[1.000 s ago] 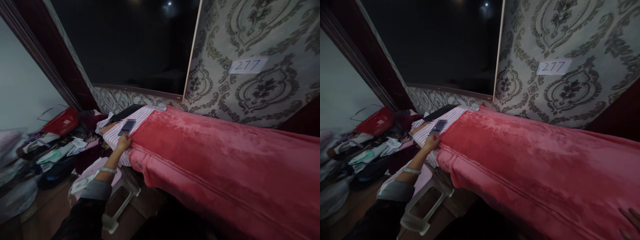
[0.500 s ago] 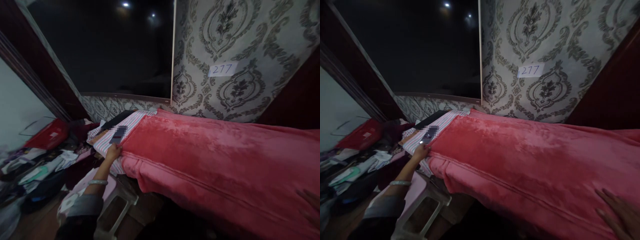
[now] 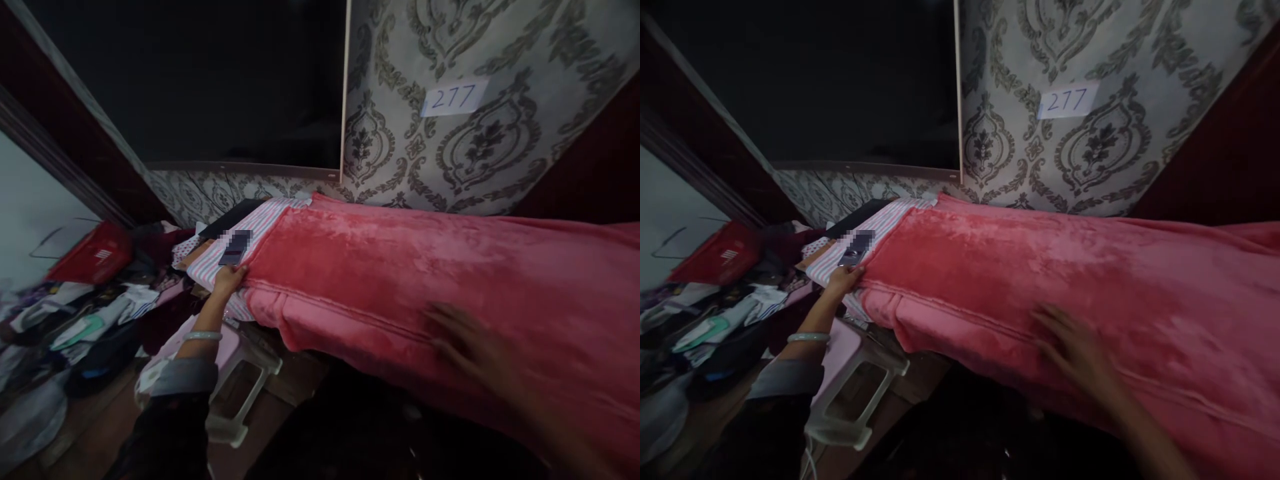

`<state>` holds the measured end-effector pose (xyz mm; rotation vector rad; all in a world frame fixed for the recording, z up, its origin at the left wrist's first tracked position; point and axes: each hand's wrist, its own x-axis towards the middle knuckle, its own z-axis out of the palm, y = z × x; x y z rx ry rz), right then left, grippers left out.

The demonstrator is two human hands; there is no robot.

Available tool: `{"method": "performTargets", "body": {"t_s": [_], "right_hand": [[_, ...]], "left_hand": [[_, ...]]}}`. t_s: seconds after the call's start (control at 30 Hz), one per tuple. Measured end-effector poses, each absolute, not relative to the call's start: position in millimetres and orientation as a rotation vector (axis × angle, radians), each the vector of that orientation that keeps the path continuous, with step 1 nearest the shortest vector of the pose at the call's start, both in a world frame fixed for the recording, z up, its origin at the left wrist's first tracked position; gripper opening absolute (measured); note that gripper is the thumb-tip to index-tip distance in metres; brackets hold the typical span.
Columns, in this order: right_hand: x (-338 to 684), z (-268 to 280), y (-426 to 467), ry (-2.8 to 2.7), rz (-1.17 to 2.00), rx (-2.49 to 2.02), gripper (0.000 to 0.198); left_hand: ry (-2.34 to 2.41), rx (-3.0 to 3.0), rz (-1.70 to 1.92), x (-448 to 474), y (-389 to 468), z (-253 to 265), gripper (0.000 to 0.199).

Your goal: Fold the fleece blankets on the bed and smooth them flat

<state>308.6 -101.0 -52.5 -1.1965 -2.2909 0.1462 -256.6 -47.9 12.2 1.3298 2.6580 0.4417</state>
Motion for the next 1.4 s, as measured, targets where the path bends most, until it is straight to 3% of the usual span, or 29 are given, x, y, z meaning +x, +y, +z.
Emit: {"method": "performTargets", "body": {"t_s": [0.2, 0.5, 0.77, 0.87, 0.97, 1.13, 1.27, 1.4], "right_hand": [[234, -56, -75, -2.4, 0.118, -1.076, 0.042], [224, -45, -75, -2.208, 0.072, -1.015, 0.041], [244, -18, -66, -2.346, 0.471, -1.065, 0.041], [260, -9, -38, -2.316, 0.289, -1.211, 0.047], [265, -18, -9, -2.331, 0.038, -1.313, 0.056], [252, -53, 4, -2.425, -0.119, -1.378, 0.064], [247, -76, -4, -2.446, -0.138, -1.375, 0.063], [249, -83, -5, -2.413, -0.147, -1.34, 0.063]], "left_hand": [[2.647, 1.431, 0.439, -257, -47, 13, 0.032], [2.728, 1.455, 0.497, -260, -52, 5, 0.026], [2.772, 1.61, 0.476, -261, -61, 22, 0.025], [2.757, 1.959, 0.646, -243, -43, 34, 0.044], [2.373, 2.387, 0.734, -206, -1, 40, 0.056], [2.103, 2.434, 0.425, -151, 67, 34, 0.07], [2.141, 2.357, 0.131, -145, 77, 12, 0.067], [2.169, 2.337, 0.084, -154, 72, -4, 0.064]]}}
